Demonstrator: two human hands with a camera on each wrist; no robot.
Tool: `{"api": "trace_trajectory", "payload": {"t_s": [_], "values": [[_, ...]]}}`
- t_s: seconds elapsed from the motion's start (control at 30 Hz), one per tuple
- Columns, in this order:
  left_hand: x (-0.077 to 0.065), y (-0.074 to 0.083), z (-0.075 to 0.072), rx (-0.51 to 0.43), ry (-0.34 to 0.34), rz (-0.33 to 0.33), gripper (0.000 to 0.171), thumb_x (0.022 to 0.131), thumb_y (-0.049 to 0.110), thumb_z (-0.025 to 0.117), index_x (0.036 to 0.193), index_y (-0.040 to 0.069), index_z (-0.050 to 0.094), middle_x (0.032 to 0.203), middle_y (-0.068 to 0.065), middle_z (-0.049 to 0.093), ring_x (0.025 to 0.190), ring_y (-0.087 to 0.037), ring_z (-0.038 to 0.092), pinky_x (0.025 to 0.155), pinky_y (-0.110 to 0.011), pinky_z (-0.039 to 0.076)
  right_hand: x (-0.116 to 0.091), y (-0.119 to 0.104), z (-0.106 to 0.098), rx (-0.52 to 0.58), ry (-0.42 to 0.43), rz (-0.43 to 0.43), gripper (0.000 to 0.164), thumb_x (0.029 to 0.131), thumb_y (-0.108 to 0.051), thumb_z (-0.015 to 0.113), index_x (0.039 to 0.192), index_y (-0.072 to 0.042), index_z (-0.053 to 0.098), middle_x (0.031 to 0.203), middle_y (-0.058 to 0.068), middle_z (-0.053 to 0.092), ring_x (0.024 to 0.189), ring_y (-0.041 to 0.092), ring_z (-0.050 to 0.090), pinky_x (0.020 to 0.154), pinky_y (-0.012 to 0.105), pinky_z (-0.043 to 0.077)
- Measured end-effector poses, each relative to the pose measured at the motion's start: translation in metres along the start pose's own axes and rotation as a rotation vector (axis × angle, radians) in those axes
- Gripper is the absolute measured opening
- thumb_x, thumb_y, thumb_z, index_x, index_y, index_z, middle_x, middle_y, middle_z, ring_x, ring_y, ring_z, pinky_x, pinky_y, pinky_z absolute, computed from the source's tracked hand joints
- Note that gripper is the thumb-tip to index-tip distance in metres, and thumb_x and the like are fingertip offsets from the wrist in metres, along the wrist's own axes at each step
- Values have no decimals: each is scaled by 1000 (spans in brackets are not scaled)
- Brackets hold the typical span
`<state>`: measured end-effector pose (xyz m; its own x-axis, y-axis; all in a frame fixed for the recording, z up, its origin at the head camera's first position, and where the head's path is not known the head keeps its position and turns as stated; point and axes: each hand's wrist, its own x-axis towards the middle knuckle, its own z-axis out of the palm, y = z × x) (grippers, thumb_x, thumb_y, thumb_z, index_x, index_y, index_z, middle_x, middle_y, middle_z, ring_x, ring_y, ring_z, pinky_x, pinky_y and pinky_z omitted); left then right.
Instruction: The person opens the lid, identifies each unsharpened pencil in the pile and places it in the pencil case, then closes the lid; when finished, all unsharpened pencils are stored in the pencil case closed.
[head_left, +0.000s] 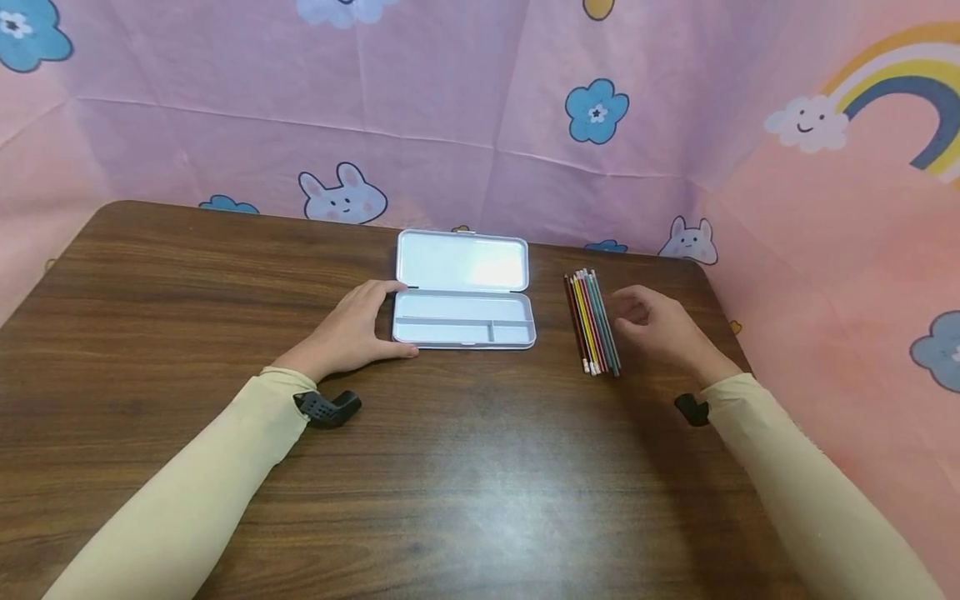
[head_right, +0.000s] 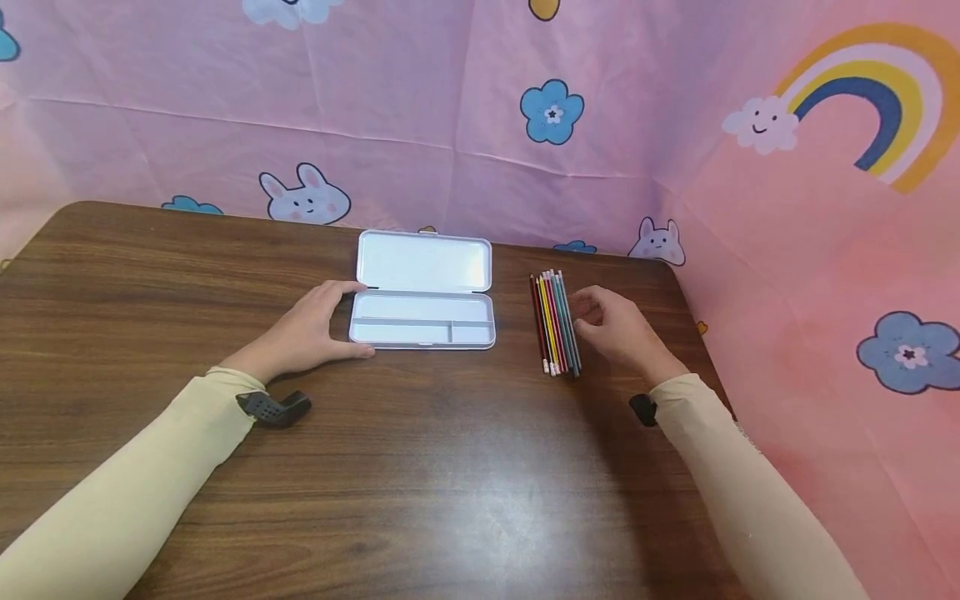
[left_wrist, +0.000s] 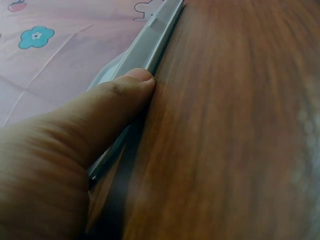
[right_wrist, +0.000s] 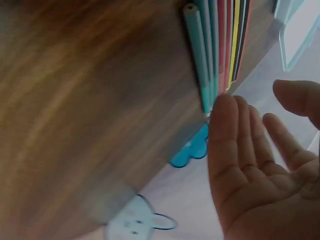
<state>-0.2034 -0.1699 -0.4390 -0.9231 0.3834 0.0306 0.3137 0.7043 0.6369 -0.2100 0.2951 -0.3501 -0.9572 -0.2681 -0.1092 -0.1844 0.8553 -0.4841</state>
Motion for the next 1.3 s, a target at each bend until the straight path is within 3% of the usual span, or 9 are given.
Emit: {"api": "trace_trajectory", "payload": {"t_s": [0.23,0.37,0.73,1.0,1.17,1.3], "values": [[0,-2,1,4,-1,-4,103,81,62,81,159,14,33,162,-14,35,151,-36,29,121,-61,25,-4,18,1,204,-128,127,44,104,-9,60,144,4,48,130,29,58,106,39,67,78,44,64],[0,-1,2,4,1,-3,104,81,63,81,159,15,34,162,-13,35,151,-36,29,121,-62,26,-5,21,9,239,-166,169,45,103,-9,60,144,4,47,133,30,56,108,37,66,76,41,64],[-1,1,0,6,0,-2,103,81,62,82,159,15,33,162,-13,36,151,-35,30,121,-61,26,-1,19,19,155,-133,173,46,100,-9,66,142,4,50,124,26,59,98,30,67,74,37,63],[0,0,0,8,-5,-3,104,81,64,81,160,16,33,163,-12,34,152,-36,28,121,-62,26,-1,19,20,155,-132,183,45,100,-10,66,140,6,51,122,27,59,97,30,67,75,37,63],[0,-1,0,10,-1,1,104,81,63,81,160,16,33,162,-13,34,151,-36,29,120,-62,27,-3,20,19,73,-101,166,43,98,-11,67,137,5,54,115,24,63,85,26,68,69,34,60],[0,-1,0,9,-1,2,104,81,63,81,160,16,33,162,-13,35,151,-36,30,120,-62,27,-4,25,18,-16,-73,158,42,96,-12,69,133,4,56,109,21,66,86,26,64,67,32,54]]}}
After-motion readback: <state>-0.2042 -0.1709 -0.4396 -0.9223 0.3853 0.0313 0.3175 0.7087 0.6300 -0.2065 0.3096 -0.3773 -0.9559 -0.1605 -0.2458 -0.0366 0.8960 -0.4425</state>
